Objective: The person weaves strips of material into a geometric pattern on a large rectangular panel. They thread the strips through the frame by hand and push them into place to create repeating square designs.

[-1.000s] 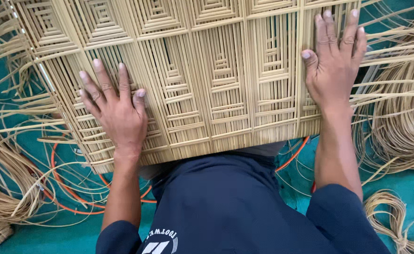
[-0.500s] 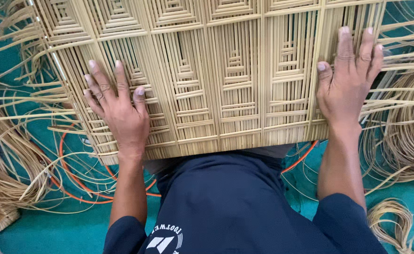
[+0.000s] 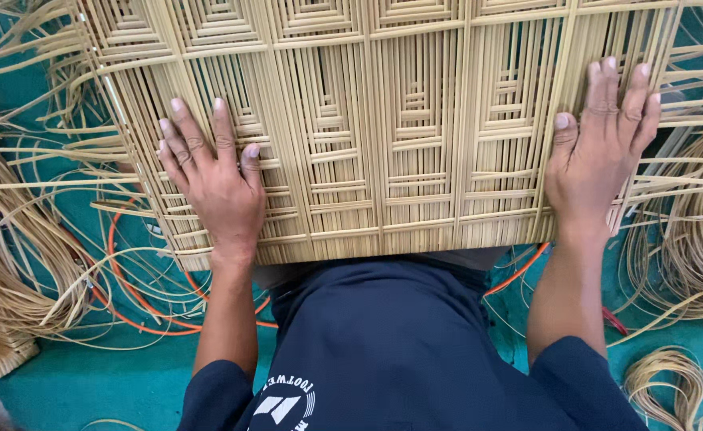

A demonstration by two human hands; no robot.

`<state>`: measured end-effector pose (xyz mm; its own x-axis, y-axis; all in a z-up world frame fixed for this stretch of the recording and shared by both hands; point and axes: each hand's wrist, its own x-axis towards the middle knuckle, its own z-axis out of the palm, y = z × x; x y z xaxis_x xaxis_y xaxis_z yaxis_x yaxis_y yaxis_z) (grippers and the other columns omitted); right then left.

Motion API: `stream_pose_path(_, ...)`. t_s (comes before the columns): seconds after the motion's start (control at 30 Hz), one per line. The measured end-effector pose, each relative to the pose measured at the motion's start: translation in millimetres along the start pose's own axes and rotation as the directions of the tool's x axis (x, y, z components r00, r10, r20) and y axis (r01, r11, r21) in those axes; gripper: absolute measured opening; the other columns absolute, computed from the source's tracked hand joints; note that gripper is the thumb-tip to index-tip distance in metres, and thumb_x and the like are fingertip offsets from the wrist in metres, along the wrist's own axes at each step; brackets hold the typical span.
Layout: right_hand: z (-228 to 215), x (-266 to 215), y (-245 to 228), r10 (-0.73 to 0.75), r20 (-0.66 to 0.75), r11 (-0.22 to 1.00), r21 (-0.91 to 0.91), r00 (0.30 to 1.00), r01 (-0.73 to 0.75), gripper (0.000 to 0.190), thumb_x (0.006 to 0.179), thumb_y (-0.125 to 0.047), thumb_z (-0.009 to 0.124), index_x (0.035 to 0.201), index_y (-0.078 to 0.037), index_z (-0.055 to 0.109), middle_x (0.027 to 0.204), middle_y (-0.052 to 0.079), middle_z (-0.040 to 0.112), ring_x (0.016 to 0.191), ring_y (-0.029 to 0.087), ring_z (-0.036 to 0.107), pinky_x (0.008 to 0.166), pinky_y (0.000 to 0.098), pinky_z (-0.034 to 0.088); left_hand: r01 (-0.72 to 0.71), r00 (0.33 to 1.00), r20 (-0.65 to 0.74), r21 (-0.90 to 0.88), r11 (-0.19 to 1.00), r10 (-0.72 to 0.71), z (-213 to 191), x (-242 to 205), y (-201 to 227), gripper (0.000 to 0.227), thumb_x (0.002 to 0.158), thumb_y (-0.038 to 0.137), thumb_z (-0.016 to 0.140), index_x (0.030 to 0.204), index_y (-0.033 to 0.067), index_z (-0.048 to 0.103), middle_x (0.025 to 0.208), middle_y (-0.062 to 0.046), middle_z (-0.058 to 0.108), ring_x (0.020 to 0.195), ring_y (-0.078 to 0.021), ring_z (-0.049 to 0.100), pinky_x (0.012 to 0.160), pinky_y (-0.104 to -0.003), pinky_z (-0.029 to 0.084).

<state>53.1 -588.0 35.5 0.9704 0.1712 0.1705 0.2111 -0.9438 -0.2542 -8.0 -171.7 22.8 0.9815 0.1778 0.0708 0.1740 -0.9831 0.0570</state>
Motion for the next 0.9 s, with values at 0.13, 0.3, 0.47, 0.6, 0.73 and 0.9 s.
stream_pose_path(0.13,3,-1,1,0.004,-0.009,1.0,-0.017,1.0,-0.004,0.062,0.12,-0.033,0.024,0.16,0.009,0.046,0.165,0.022,0.044,0.152,0.037,0.019,0.123,0.0555,0.012,0.001,1.0,-0.015,0.012,1.0,0.0,2,0,1,0.06,0.116,0.051,0.03,0.166,0.0174,0.04,0.167,-0.023,0.021,0.156,-0.0476,0.025,0.127,-0.058,0.023)
stream_pose_path(0.3,6,-1,3,0.0,-0.024,1.0,-0.021,1.0,-0.001,0.062,0.121,-0.034,0.025,0.16,0.008,0.047,0.164,0.021,0.045,0.152,0.038,0.021,0.123,0.0546,0.013,0.005,1.0,-0.011,0.012,1.0,-0.005,2,0,1,0.061,0.116,0.049,0.029,0.165,0.0156,0.042,0.167,-0.024,0.021,0.155,-0.0472,0.023,0.128,-0.058,0.022)
stream_pose_path(0.47,6,-2,3,-0.002,-0.027,1.0,-0.015,1.0,0.001,0.059,0.12,-0.032,0.026,0.159,0.007,0.046,0.164,0.023,0.045,0.151,0.037,0.02,0.123,0.0568,0.014,0.002,1.0,-0.007,0.013,1.0,-0.002,2,1,0,0.065,0.115,0.052,0.025,0.165,0.0155,0.043,0.166,-0.024,0.022,0.155,-0.0479,0.025,0.127,-0.058,0.022)
stream_pose_path(0.6,5,-6,3,0.02,0.007,1.0,0.003,1.0,-0.02,0.057,0.12,-0.03,0.028,0.161,0.006,0.045,0.165,0.022,0.042,0.152,0.033,0.016,0.124,0.053,0.01,0.015,1.0,0.024,-0.018,1.0,-0.014,0,-2,-2,0.06,0.117,0.049,0.028,0.168,0.0186,0.037,0.169,-0.021,0.017,0.159,-0.0453,0.019,0.131,-0.057,0.02)
stream_pose_path(0.73,1,-17,-11,-0.06,-0.039,0.991,0.115,0.997,0.064,0.043,0.121,-0.018,0.047,0.159,0.003,0.046,0.166,0.017,0.036,0.156,0.036,0.022,0.129,0.0599,0.019,-0.027,0.997,0.065,-0.237,0.971,0.044,-12,-7,-15,0.058,0.118,0.044,0.042,0.167,0.0125,0.037,0.17,-0.022,0.013,0.162,-0.0441,0.014,0.134,-0.058,0.013)
stream_pose_path(0.9,-7,-30,-65,-0.395,-0.1,0.872,0.271,0.913,0.407,0.016,0.103,0.009,0.071,0.111,-0.005,0.071,0.117,0.013,0.073,0.107,0.034,0.064,0.103,0.0482,0.039,-0.185,0.982,-0.049,-0.412,0.892,0.181,-19,-32,-37,0.054,0.12,0.039,0.055,0.164,0.0117,0.04,0.172,-0.018,0.017,0.164,-0.0401,0.019,0.137,-0.059,0.023)
